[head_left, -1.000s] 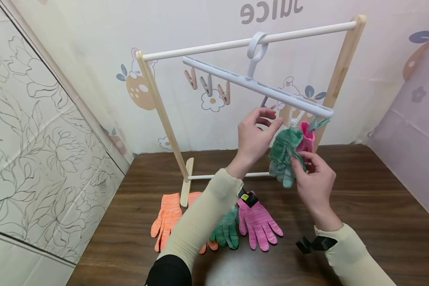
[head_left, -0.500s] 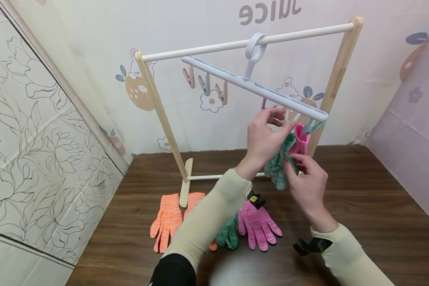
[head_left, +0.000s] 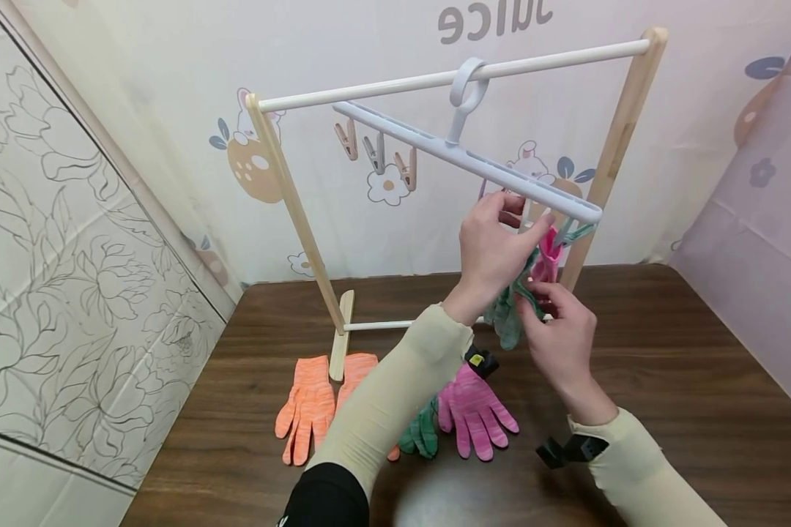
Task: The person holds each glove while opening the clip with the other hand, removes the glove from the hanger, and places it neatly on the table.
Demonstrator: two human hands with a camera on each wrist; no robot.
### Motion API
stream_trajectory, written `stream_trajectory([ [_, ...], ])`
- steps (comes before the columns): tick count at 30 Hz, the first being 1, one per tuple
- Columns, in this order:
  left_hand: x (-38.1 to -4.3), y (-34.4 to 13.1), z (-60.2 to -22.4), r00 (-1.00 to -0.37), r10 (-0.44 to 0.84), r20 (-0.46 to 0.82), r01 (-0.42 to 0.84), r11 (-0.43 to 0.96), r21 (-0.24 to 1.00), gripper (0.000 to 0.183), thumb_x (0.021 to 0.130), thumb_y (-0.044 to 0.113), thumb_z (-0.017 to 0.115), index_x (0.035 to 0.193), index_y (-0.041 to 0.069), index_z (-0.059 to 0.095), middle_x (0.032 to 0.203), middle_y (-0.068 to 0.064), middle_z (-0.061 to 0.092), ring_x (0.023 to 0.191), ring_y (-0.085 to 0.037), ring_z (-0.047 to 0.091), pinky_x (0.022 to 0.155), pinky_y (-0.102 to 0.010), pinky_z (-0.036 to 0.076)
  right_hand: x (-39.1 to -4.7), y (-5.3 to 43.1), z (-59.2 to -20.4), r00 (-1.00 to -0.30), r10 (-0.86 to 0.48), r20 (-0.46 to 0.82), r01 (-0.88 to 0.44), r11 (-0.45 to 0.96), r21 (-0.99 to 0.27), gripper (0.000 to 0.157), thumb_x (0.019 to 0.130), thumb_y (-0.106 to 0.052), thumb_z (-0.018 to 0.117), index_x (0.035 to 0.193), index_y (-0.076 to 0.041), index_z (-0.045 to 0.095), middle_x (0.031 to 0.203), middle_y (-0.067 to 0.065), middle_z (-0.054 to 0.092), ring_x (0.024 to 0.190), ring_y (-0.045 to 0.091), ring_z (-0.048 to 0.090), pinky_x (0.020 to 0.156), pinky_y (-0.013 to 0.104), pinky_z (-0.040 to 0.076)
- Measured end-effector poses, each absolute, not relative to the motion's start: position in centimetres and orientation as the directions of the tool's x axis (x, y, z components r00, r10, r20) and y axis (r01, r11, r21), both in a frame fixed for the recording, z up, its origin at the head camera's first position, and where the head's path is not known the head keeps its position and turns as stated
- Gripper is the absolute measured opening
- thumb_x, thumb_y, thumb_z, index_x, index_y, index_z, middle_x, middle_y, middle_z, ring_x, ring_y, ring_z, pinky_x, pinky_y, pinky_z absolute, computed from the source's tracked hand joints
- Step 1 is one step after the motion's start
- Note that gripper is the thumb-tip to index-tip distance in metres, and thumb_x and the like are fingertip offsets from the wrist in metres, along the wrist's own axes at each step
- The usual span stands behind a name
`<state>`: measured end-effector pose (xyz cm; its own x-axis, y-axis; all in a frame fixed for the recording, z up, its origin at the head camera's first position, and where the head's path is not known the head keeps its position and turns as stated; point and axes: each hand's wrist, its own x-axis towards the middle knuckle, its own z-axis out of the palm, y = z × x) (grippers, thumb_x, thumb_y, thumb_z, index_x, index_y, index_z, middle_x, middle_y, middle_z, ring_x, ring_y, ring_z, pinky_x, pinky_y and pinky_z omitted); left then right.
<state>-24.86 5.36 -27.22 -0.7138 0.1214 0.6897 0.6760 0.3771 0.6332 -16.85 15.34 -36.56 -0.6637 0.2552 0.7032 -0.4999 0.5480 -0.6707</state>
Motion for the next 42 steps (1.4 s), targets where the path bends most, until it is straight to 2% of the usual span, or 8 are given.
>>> stream_trajectory([
  [4,-24.9,5.3,-27.3,-0.681,0.123,0.722,0.701,0.395,0.594,0.026,0.086,0.027,0.079,0.096,0.006,0.067,0.093,-0.001,0.066,0.081,-0.002,0.061,0.073,-0.009,0.045,-16.8,15.4,-36.6,-0.681,0.255,0.686,-0.489,0.539,-0.686,0.015,0.088,-0.001,0.072,0.102,0.002,0.072,0.098,0.013,0.072,0.079,-0.001,0.058,0.071,0.008,0.046],
  [11,-25.1,5.2,-27.1,-0.630,0.126,0.766,0.726,0.445,0.524,0.020,0.087,0.027,0.078,0.090,0.009,0.070,0.087,0.001,0.067,0.079,-0.002,0.061,0.071,-0.009,0.043,-16.6,15.4,-36.5,-0.753,0.291,0.591,-0.433,0.456,-0.777,0.016,0.089,-0.005,0.074,0.105,-0.003,0.073,0.098,0.009,0.072,0.077,0.003,0.060,0.066,0.011,0.047],
  [21,-25.4,4.8,-27.0,-0.594,0.114,0.796,0.753,0.425,0.502,0.013,0.088,0.019,0.074,0.091,0.007,0.075,0.085,0.001,0.069,0.077,-0.002,0.064,0.071,-0.009,0.046,-16.7,15.5,-36.6,-0.775,0.299,0.557,-0.402,0.446,-0.799,0.017,0.089,-0.006,0.075,0.106,-0.004,0.073,0.097,0.007,0.072,0.076,0.004,0.061,0.064,0.011,0.047],
  [36,-25.6,4.4,-27.0,-0.604,0.134,0.785,0.761,0.390,0.519,0.010,0.090,0.015,0.071,0.086,0.007,0.074,0.085,0.000,0.070,0.074,-0.006,0.066,0.070,-0.008,0.047,-16.0,15.6,-36.8,-0.832,0.286,0.475,-0.354,0.386,-0.852,0.019,0.090,-0.009,0.074,0.108,-0.003,0.072,0.100,0.000,0.068,0.080,0.009,0.062,0.068,0.013,0.050],
  [42,-25.6,4.3,-27.1,-0.598,0.146,0.788,0.767,0.389,0.511,0.010,0.090,0.014,0.070,0.084,0.007,0.073,0.084,-0.002,0.070,0.072,-0.008,0.066,0.070,-0.009,0.046,-15.6,15.7,-37.4,-0.846,0.281,0.453,-0.332,0.387,-0.860,0.018,0.089,-0.006,0.074,0.106,0.000,0.072,0.103,0.009,0.069,0.086,0.004,0.063,0.075,0.011,0.050],
])
